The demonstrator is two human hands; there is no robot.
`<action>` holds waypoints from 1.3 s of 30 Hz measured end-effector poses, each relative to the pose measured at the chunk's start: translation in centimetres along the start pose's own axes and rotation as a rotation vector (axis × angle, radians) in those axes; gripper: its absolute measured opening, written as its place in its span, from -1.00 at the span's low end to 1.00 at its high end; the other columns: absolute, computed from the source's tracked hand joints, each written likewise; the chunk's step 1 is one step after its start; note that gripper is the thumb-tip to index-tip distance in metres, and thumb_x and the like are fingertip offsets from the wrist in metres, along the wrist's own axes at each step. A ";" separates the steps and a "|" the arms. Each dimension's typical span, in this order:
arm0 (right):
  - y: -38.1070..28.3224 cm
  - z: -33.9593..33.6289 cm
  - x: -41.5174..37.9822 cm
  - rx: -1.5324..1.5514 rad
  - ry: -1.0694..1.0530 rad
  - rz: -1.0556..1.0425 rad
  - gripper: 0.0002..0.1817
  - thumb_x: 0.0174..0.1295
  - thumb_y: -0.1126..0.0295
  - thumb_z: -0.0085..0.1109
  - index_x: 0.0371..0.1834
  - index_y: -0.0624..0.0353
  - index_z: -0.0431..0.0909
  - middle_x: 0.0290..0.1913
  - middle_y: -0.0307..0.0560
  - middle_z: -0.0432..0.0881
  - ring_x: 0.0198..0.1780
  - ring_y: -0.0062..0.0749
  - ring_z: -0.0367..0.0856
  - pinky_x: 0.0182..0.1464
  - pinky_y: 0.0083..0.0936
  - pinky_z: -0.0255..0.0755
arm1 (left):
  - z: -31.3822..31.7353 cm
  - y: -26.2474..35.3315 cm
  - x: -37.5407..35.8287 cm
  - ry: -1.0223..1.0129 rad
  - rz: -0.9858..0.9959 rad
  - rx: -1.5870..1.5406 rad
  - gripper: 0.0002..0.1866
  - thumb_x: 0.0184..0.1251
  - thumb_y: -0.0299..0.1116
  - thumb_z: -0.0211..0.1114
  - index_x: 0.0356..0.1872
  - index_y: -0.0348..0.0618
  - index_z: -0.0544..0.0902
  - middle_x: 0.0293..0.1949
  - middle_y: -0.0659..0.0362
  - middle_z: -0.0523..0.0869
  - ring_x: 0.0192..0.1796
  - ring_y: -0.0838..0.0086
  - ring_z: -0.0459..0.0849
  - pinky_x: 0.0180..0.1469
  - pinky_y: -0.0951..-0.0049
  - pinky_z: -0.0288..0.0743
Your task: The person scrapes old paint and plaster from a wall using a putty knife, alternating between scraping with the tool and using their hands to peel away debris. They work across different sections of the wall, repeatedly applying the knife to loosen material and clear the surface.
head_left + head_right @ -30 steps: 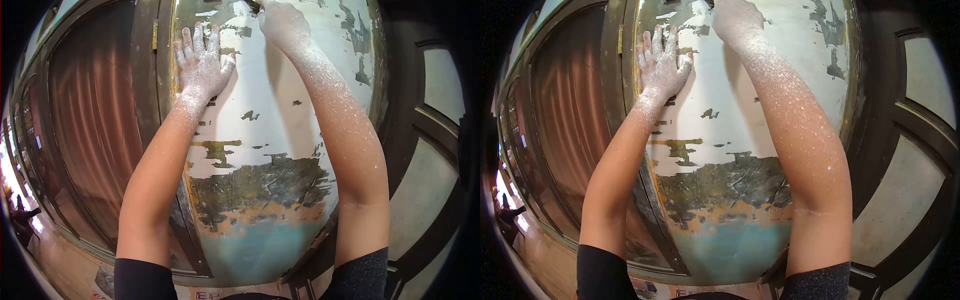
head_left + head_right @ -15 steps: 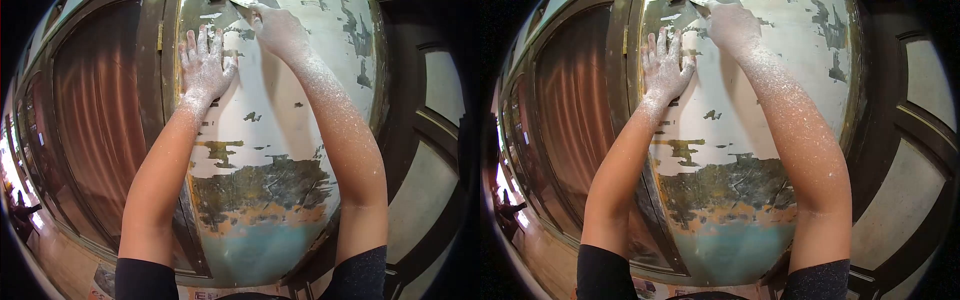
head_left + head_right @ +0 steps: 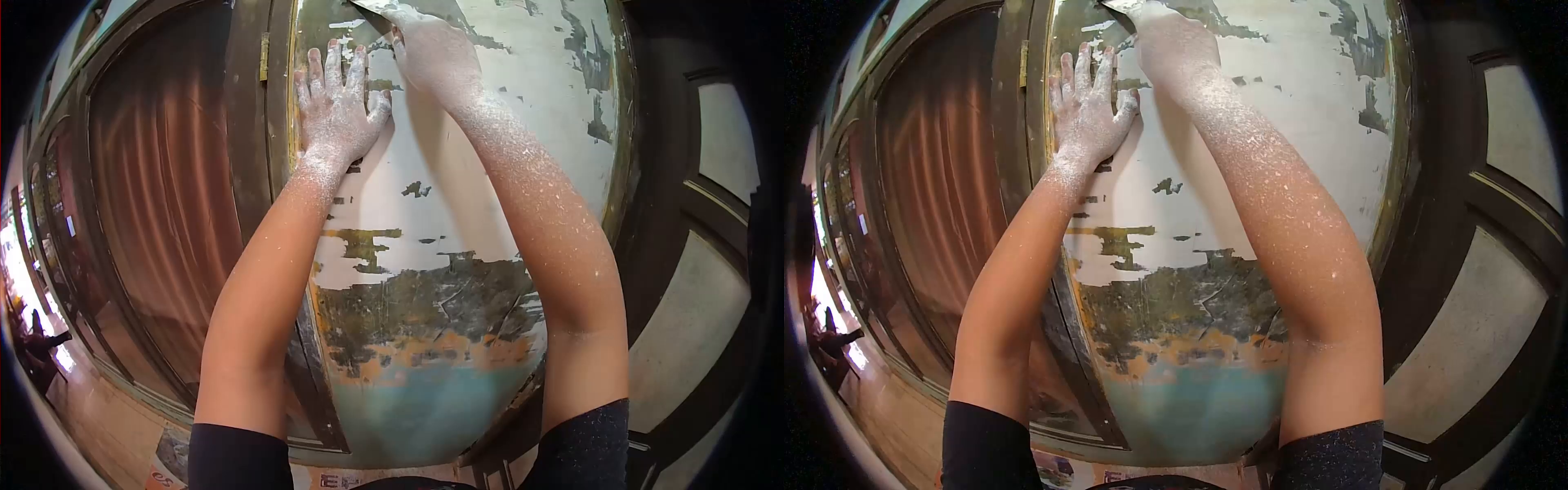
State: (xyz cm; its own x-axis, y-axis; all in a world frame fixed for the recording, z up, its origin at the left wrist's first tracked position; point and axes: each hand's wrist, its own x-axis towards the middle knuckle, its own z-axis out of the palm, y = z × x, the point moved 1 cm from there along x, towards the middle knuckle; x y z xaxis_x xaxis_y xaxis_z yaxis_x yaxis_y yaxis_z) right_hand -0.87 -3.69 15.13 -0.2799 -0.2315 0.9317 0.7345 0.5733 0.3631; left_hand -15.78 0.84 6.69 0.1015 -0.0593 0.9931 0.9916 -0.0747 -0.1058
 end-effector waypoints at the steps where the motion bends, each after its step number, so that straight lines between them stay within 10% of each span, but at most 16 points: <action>1: -0.1 0.1 0.2 -0.039 -0.082 0.089 -0.75 0.26 0.47 0.03 -0.06 0.23 0.64 -0.12 0.26 0.72 -0.09 0.12 0.74 -0.01 -0.06 0.61 | 0.1 0.0 0.0 0.009 0.003 -0.010 -0.23 0.46 0.12 0.03 0.61 0.03 0.16 0.62 -0.09 0.05 0.66 -0.07 -0.12 0.62 -0.18 -0.28; 13: 0.1 1.9 1.0 -0.162 -0.096 0.062 -0.83 0.23 0.43 0.07 -0.27 0.23 0.66 -0.17 0.22 0.70 -0.16 0.04 0.76 -0.06 -0.10 0.63 | 0.1 -0.2 -0.1 0.052 0.030 -0.045 -0.21 0.45 0.14 0.05 0.62 0.07 0.15 0.63 -0.04 0.06 0.67 -0.03 -0.12 0.63 -0.14 -0.28; 27: 4.8 -0.5 1.5 -0.275 -0.077 0.030 -0.70 0.30 0.39 0.02 0.02 0.24 0.60 -0.29 0.28 0.73 -0.21 0.19 0.74 -0.08 -0.01 0.63 | 0.0 0.0 -0.1 0.023 -0.006 -0.006 -0.23 0.44 0.12 0.07 0.60 0.07 0.19 0.61 -0.07 0.08 0.65 -0.05 -0.07 0.62 -0.13 -0.24; 39: 6.0 -0.6 1.9 -0.455 -0.135 0.167 -0.67 0.32 0.28 0.01 -0.36 0.22 0.75 -0.32 0.20 0.75 -0.21 0.05 0.78 -0.10 -0.08 0.65 | 0.2 0.0 -0.2 0.005 -0.009 0.030 -0.23 0.44 0.14 0.06 0.60 0.08 0.20 0.61 -0.06 0.08 0.65 -0.05 -0.08 0.63 -0.12 -0.24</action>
State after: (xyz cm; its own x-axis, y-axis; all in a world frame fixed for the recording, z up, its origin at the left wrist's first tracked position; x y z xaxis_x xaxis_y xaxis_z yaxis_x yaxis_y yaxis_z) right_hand 3.36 -1.16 19.03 -0.1906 -0.0444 0.9807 0.9629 0.1860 0.1956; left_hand -15.76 1.03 6.46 0.0927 -0.0636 0.9937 0.9944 -0.0449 -0.0957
